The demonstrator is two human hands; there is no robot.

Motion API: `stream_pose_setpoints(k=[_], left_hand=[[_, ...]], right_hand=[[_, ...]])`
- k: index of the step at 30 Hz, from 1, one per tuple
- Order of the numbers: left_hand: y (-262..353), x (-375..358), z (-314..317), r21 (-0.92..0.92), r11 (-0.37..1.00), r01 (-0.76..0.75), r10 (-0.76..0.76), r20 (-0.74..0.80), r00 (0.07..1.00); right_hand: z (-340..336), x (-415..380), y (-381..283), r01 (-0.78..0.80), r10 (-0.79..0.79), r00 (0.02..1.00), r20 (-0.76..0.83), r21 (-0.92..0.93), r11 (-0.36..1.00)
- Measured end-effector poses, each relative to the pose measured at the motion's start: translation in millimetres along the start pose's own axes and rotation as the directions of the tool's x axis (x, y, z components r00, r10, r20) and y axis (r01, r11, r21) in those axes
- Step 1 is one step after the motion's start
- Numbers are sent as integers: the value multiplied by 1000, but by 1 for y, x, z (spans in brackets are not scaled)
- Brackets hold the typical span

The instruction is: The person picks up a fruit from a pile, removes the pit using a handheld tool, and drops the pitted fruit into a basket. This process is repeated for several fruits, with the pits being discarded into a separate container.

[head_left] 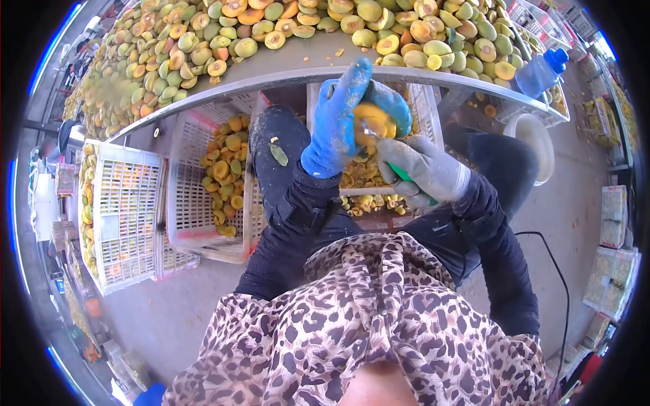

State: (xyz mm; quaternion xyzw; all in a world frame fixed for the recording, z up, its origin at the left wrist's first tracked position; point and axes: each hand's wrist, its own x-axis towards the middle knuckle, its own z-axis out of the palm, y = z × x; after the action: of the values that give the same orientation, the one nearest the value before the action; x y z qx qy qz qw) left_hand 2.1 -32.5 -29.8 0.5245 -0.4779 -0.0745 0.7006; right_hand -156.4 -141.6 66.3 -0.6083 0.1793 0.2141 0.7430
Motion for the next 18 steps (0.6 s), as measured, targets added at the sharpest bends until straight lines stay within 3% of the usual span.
stream_pose_setpoints(k=[1, 2, 3, 4, 5, 7, 8, 9, 10, 11, 13, 15, 16, 17, 18], left_hand=[[13, 4, 4, 253, 951, -176, 185, -11, 983], [27, 10, 10, 247, 953, -175, 183, -9, 983], [48, 19, 17, -111, 983, 148, -155, -54, 986], [58, 22, 21, -446, 785, 430, -471, 22, 882], [57, 23, 23, -445, 785, 431, -472, 22, 881], [54, 24, 30, -298, 874, 383, -401, 1, 916], [51, 22, 30, -297, 876, 380, -400, -6, 917], [50, 22, 34, -299, 876, 379, -399, -4, 917], [49, 20, 41, -422, 859, 291, -365, -107, 925], [48, 20, 43, -527, 830, 183, -338, -215, 916], [36, 22, 37, -463, 873, 155, -282, -220, 934], [29, 21, 35, -803, 589, 91, -501, -274, 821], [35, 25, 32, -852, 513, 102, -666, -320, 674], [16, 21, 14, -893, 439, 94, -687, -267, 676], [9, 20, 2, -941, 334, 58, -749, -228, 622]], right_hand=[[-3, -1, 0, -44, 44, 998, 49, 3, 999], [-4, -2, 1, -46, 46, 998, 43, 6, 999], [-4, -2, 2, -73, 70, 996, 52, 65, 995], [-3, -2, 4, -99, 92, 994, 65, 124, 987], [-3, -1, 5, -99, 91, 994, 66, 126, 987], [-4, -1, 7, 16, -20, 1000, -18, -198, 980], [-3, 0, 11, 17, -23, 999, -26, -195, 981], [-1, 3, 15, -22, 1, 993, 117, 174, 984], [1, 6, 21, -113, -27, 965, 261, 509, 853], [2, 11, 26, -116, -25, 964, 264, 504, 856], [3, 22, 34, -204, -142, 905, 402, 701, 683], [7, 27, 45, -208, -203, 890, 407, 761, 614], [5, 26, 49, -166, -302, 868, 394, 804, 572], [1, 26, 50, -127, -397, 838, 375, 840, 527], [-3, 27, 48, 0, -408, 879, 247, 856, 517]])
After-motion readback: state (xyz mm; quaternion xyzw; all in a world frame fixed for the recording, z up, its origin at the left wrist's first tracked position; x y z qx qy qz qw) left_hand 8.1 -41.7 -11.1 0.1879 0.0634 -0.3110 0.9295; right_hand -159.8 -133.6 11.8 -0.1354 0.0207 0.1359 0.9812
